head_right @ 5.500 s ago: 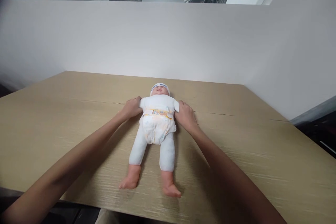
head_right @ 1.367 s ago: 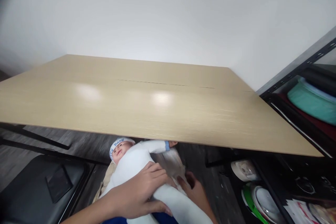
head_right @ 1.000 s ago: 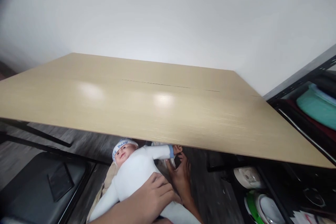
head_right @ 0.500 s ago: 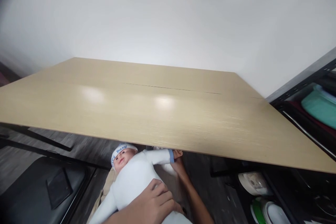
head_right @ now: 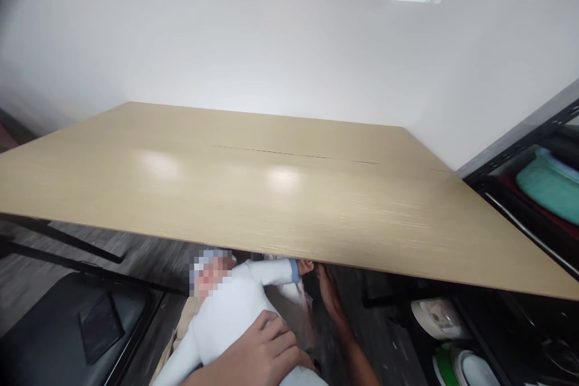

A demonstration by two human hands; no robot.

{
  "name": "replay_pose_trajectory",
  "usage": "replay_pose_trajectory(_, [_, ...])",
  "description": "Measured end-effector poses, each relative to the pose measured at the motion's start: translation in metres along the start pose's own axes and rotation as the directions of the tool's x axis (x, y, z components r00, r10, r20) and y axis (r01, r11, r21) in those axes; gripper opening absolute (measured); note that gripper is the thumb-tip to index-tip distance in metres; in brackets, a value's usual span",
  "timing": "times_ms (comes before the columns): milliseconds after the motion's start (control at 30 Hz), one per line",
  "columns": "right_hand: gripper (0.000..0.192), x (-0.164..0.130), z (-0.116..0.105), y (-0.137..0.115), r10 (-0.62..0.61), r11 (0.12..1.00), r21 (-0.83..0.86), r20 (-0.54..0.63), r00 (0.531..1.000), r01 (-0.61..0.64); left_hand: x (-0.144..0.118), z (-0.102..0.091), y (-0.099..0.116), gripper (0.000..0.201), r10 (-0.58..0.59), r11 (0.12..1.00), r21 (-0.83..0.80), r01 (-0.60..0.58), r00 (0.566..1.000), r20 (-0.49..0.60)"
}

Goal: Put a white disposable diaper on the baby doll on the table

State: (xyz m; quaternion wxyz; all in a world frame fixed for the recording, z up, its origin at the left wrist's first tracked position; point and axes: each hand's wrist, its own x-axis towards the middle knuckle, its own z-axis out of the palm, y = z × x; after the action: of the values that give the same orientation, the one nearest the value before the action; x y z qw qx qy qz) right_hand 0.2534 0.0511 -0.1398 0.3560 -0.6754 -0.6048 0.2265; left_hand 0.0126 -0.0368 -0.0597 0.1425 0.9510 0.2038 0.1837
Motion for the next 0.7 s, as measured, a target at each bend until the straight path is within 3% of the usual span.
replay_pose_trajectory(133, [0.034, -0.03, -0.029, 0.007, -0.004, 1.0, 0.008, -0.205, 0.979, 0.006, -0.005, 0.004, 0.002, 0.021, -0.008, 0.999, -0.033, 0.006, 0.999, -0.045])
replay_pose_trajectory(233, [0.018, -0.053, -0.051, -0.02, -0.25, 0.968, -0.067, -0.243, 0.937, 0.241, -0.008, 0.005, 0.004, 0.024, 0.0, 1.0, -0.032, -0.001, 0.999, -0.045])
replay_pose_trajectory(333, [0.026, -0.061, -0.06, -0.06, -0.583, 0.805, -0.154, -0.024, 0.812, 0.573, -0.009, 0.002, 0.006, 0.026, 0.013, 1.0, 0.013, -0.013, 0.999, -0.041])
replay_pose_trajectory(400, [0.04, -0.056, -0.056, -0.087, -0.644, 0.726, -0.16, 0.184, 0.743, 0.669, -0.009, 0.0, 0.008, 0.024, 0.014, 0.999, 0.049, -0.012, 0.999, -0.04])
replay_pose_trajectory(567, [0.062, -0.029, -0.021, -0.132, -0.456, 0.731, -0.196, 0.572, 0.681, 0.654, -0.012, -0.002, 0.009, 0.02, 0.068, 0.994, 0.09, -0.059, 0.992, -0.104])
replay_pose_trajectory(700, [0.044, -0.016, 0.007, -0.158, -0.323, 0.691, -0.272, 0.713, 0.623, 0.67, -0.016, 0.003, 0.006, 0.019, 0.111, 0.982, 0.17, -0.085, 0.982, -0.15])
